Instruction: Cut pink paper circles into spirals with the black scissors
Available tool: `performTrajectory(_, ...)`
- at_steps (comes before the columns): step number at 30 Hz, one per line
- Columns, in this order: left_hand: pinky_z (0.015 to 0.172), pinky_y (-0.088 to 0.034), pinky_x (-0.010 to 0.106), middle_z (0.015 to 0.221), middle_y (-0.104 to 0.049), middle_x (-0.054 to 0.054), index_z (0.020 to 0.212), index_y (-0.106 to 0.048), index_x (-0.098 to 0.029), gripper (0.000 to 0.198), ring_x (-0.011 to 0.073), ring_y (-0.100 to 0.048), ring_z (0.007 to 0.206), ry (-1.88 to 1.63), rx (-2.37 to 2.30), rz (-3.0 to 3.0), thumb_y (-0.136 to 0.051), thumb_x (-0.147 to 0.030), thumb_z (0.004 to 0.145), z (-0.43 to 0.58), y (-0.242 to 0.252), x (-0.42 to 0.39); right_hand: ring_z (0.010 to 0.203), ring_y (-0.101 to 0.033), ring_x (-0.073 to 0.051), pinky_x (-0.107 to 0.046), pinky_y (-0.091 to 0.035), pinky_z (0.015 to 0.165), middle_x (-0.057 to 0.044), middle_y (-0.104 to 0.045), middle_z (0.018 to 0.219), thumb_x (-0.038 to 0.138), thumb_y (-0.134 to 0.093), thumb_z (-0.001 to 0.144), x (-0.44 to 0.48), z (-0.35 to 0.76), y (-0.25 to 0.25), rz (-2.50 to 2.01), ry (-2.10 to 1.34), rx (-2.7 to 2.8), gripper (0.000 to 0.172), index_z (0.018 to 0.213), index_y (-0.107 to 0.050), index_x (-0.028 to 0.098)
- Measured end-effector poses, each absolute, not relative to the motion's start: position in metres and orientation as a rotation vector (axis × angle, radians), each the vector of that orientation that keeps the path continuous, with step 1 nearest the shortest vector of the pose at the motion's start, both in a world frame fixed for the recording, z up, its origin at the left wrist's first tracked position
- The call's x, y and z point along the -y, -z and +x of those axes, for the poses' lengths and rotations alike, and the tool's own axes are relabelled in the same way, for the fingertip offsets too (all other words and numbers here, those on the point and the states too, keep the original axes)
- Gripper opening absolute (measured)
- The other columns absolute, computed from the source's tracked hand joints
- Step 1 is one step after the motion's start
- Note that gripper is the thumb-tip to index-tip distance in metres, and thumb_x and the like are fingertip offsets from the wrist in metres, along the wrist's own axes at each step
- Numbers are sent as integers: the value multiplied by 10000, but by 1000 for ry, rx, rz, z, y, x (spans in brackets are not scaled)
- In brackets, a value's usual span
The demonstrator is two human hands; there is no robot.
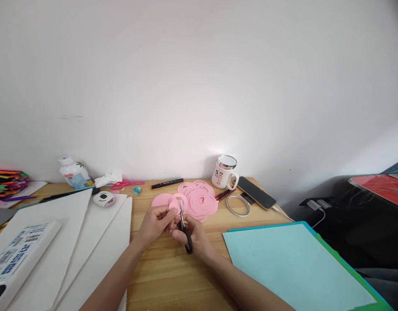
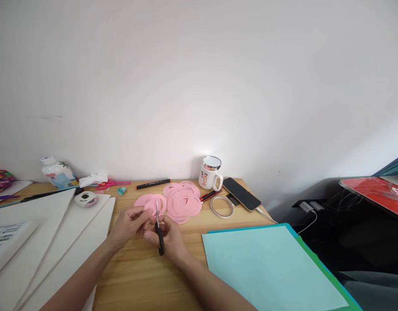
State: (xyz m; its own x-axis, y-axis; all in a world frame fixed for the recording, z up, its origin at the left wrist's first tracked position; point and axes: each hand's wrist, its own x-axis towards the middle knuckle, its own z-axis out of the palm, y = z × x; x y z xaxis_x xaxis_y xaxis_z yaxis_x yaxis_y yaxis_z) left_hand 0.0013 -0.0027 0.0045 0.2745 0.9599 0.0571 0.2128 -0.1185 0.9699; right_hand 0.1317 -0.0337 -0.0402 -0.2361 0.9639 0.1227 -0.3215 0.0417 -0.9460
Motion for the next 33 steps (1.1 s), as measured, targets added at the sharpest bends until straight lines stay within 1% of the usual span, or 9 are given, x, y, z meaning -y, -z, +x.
performTrajectory(4, 368, -299, 178, 372, -438, -52, 433, -437, -176, 438, 64, -376, 354, -967, -1110, 1566, -547, -466, 743, 0, -4, 1, 439, -340, -76, -207, -264, 435, 79, -428, 522, 497, -781, 548, 33, 132, 43, -842, -1501, 1156, 465, 752, -489, 198)
performTrajectory(9, 363, -294, 183, 380, -442, -52, 448, -459, -173, 422, 64, -385, 348, -984, -1089, 1560, -545, -442, 762, -2, -4, 0, 402, -367, -71, -191, -270, 404, 83, -457, 461, 487, -784, 542, 33, 131, 40, -868, -1511, 1145, 464, 725, -479, 190)
performTrajectory(14, 359, -295, 177, 383, -436, -53, 463, -475, -168, 407, 62, -386, 350, -1001, -1078, 1543, -550, -424, 770, -4, -4, -1, 362, -365, -66, -179, -244, 368, 91, -453, 415, 475, -777, 554, 35, 131, 38, -891, -1512, 1134, 438, 703, -479, 190)
performTrajectory(23, 347, -305, 166, 405, -461, -51, 478, -488, -160, 393, 56, -400, 343, -1055, -1043, 1524, -569, -408, 772, -7, -3, -4, 324, -353, -49, -162, -233, 339, 98, -464, 383, 436, -767, 567, 36, 131, 36, -896, -1547, 1119, 397, 685, -484, 183)
performTrajectory(28, 337, -304, 167, 422, -481, -44, 495, -508, -157, 373, 54, -406, 330, -1173, -1044, 1492, -574, -395, 774, -8, 0, -7, 305, -356, -45, -156, -238, 327, 100, -465, 374, 429, -765, 578, 36, 130, 36, -887, -1563, 1117, 386, 675, -483, 182)
performTrajectory(30, 332, -304, 169, 428, -490, -41, 521, -525, -158, 360, 56, -407, 324, -1205, -1045, 1475, -568, -410, 775, -8, 0, -7, 301, -364, -47, -159, -248, 324, 100, -466, 380, 449, -753, 589, 35, 131, 37, -886, -1542, 1100, 388, 677, -484, 184)
performTrajectory(33, 324, -297, 169, 432, -487, -47, 554, -531, -163, 352, 59, -401, 323, -1157, -1046, 1486, -573, -447, 758, -6, 0, -5, 308, -392, -56, -168, -284, 330, 99, -477, 394, 455, -755, 591, 34, 131, 40, -879, -1497, 1077, 392, 689, -487, 186)
